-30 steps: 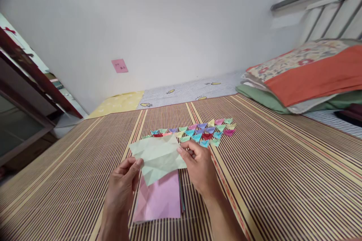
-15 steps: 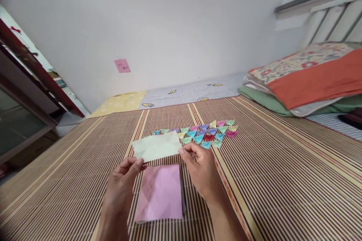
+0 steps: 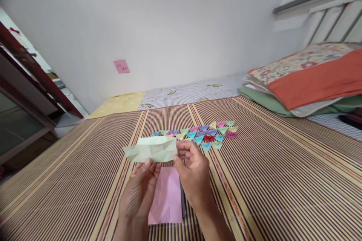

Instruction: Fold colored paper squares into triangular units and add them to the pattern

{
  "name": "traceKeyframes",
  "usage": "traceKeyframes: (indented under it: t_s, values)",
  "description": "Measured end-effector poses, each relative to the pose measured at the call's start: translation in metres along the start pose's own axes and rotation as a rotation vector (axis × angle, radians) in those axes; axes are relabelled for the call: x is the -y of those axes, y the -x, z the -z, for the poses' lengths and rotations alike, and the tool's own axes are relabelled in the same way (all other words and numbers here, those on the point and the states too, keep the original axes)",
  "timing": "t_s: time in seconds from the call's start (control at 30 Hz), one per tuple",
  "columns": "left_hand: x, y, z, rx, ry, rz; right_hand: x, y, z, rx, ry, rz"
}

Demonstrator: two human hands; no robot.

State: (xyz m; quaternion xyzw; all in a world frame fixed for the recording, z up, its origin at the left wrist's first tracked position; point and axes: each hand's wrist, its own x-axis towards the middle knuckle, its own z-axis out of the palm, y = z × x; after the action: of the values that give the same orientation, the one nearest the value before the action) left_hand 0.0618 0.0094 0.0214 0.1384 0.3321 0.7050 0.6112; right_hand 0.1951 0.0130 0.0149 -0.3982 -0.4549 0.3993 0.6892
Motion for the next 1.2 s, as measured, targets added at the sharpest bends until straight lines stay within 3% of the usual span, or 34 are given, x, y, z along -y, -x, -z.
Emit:
traceKeyframes:
  t_s: [0.17,0.27,0.37,0.57,0.67,0.8,0.97,1.2]
  values:
    - [0.007,0.004,-0.004,-0.052,-0.026,0.023,-0.004,0.000,-0.001,0.003,-0.050,-0.076]
    - [0.010,0.006,-0.003,-0.004,-0.081,0.008,-0.003,-0.002,0.002,0.047,-0.082,-0.128]
    - [0.014,0.008,-0.002,0.060,-0.178,-0.057,0.001,-0.001,0.007,0.074,-0.069,-0.156]
    - [0.013,0.010,0.001,0.029,-0.270,-0.202,0.006,0.000,0.020,0.226,0.067,-0.152]
    - [0.006,0.007,0.001,0.035,-0.171,-0.155,0.007,0.000,0.024,0.279,0.122,-0.138]
    - [0.001,0.005,-0.002,0.109,-0.001,-0.053,0.011,-0.001,0.023,0.213,0.166,-0.086]
    - [0.006,0.016,-0.009,0.215,-0.064,0.119,0.016,0.000,0.019,0.181,0.110,-0.082]
    - [0.008,0.012,-0.009,0.117,0.007,0.156,0.013,-0.004,0.024,0.163,0.177,-0.030]
